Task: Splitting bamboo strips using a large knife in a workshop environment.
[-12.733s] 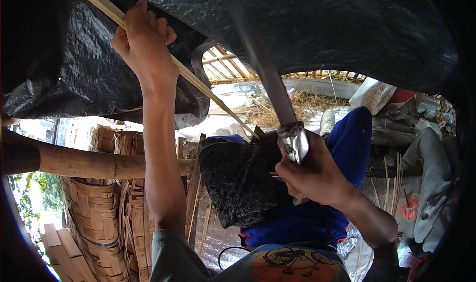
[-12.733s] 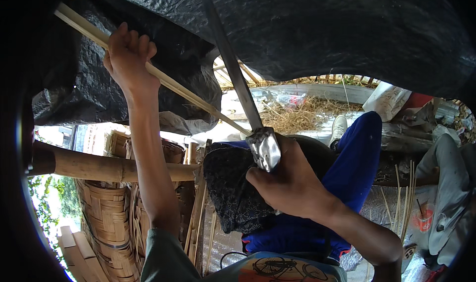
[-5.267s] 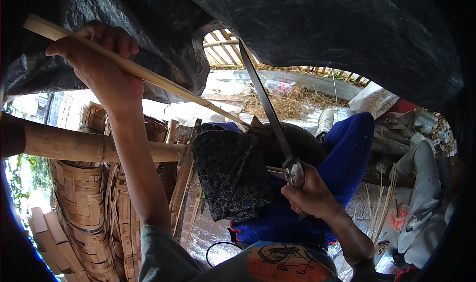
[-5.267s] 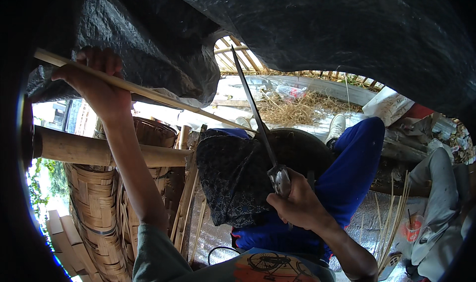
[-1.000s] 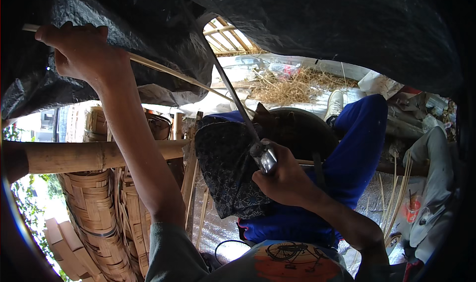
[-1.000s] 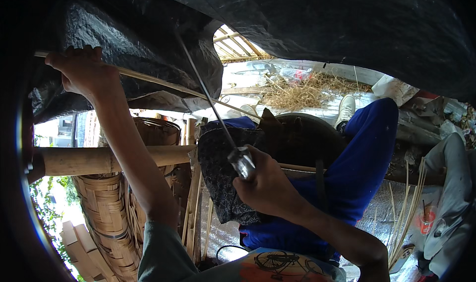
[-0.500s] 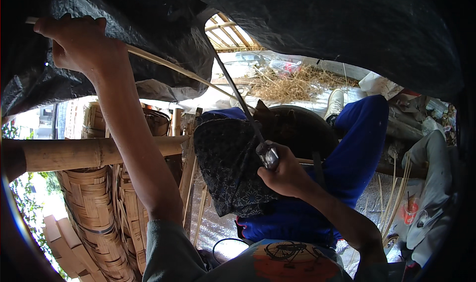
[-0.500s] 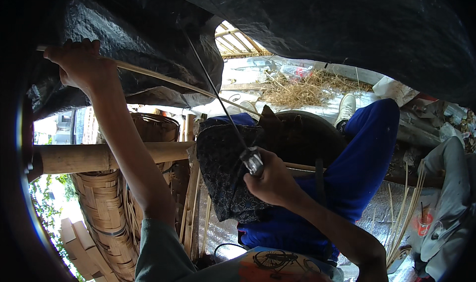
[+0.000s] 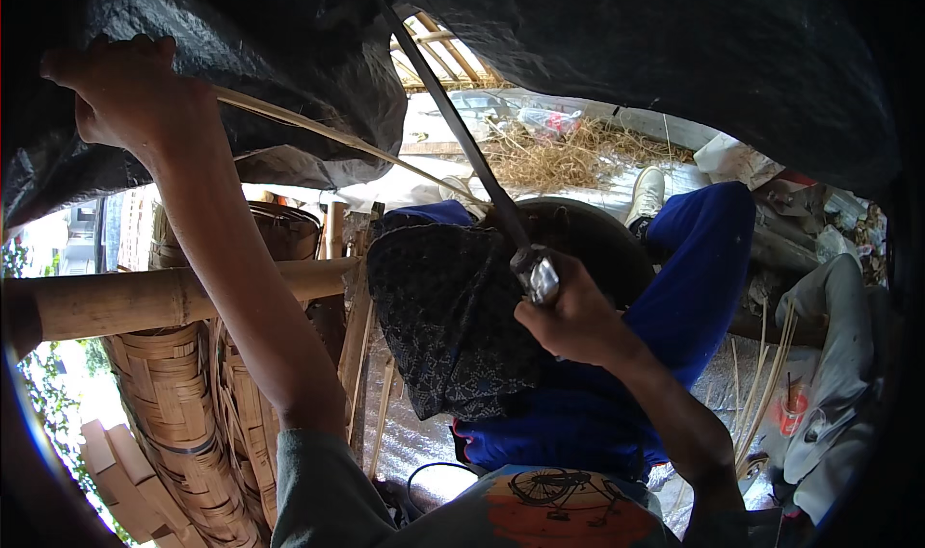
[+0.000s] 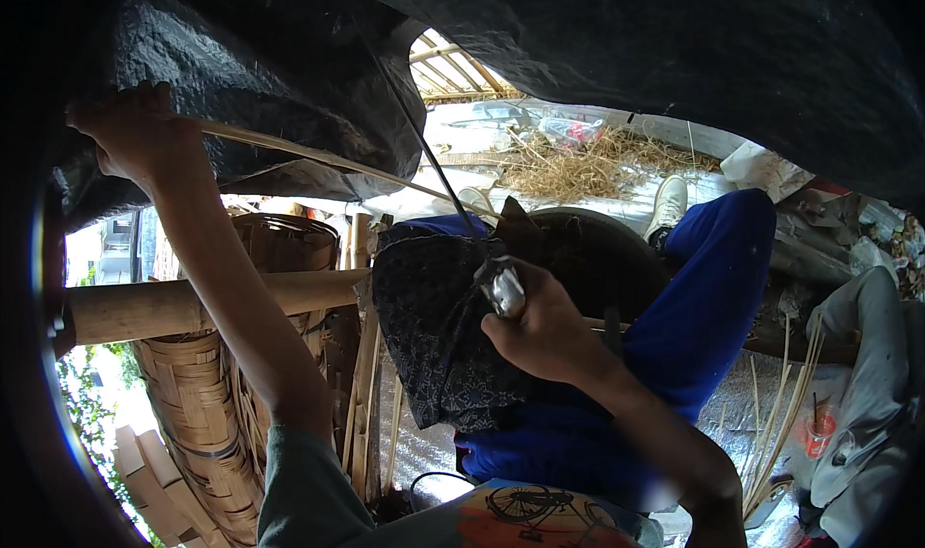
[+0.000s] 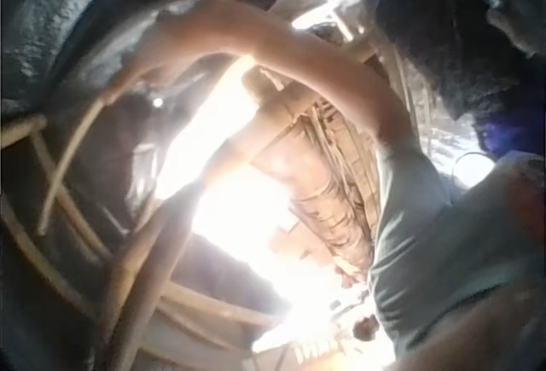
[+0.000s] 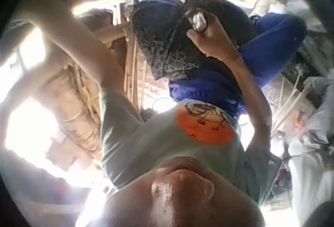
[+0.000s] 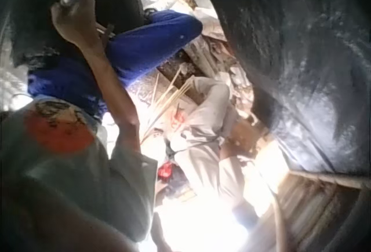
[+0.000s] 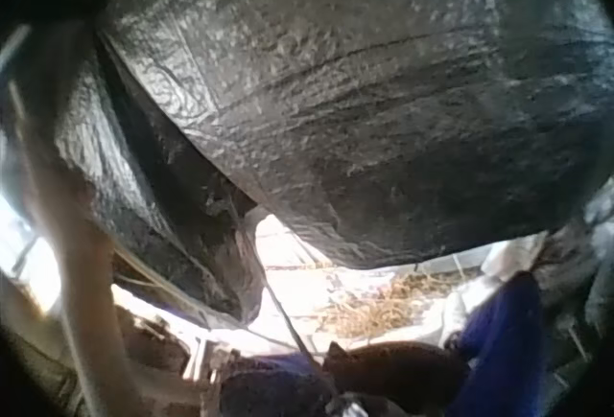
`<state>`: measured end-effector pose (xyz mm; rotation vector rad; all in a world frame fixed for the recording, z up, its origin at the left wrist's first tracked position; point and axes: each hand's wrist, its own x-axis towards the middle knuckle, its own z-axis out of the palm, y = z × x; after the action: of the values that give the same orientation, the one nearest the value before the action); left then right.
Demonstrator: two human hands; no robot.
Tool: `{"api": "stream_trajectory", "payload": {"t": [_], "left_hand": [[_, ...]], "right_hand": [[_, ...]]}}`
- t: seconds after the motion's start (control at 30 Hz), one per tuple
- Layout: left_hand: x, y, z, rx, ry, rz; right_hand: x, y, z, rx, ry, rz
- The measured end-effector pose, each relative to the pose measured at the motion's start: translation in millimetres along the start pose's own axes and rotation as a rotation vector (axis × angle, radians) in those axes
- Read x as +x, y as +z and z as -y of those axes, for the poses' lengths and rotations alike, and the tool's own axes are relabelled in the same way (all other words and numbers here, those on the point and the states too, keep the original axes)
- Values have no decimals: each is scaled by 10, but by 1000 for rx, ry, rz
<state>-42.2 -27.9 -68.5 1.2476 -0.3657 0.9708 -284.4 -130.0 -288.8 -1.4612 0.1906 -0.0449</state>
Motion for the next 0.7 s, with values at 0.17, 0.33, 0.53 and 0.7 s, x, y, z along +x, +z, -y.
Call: {"api": "stream_trajectory", "payload": {"t": [0.17, 0.33, 0.53, 0.7], "left_hand": [[62, 19, 108, 13, -17, 55], [194, -121, 169, -28, 27, 39], [163, -261, -13, 10, 10, 188], [-317, -579, 199, -106, -277, 453]], "right_hand": [[-108, 108, -1001, 110, 789, 74], [-59, -191, -829, 77, 759, 81], [114, -240, -374, 123, 464, 124], [11, -455, -439, 146, 512, 60]]}}
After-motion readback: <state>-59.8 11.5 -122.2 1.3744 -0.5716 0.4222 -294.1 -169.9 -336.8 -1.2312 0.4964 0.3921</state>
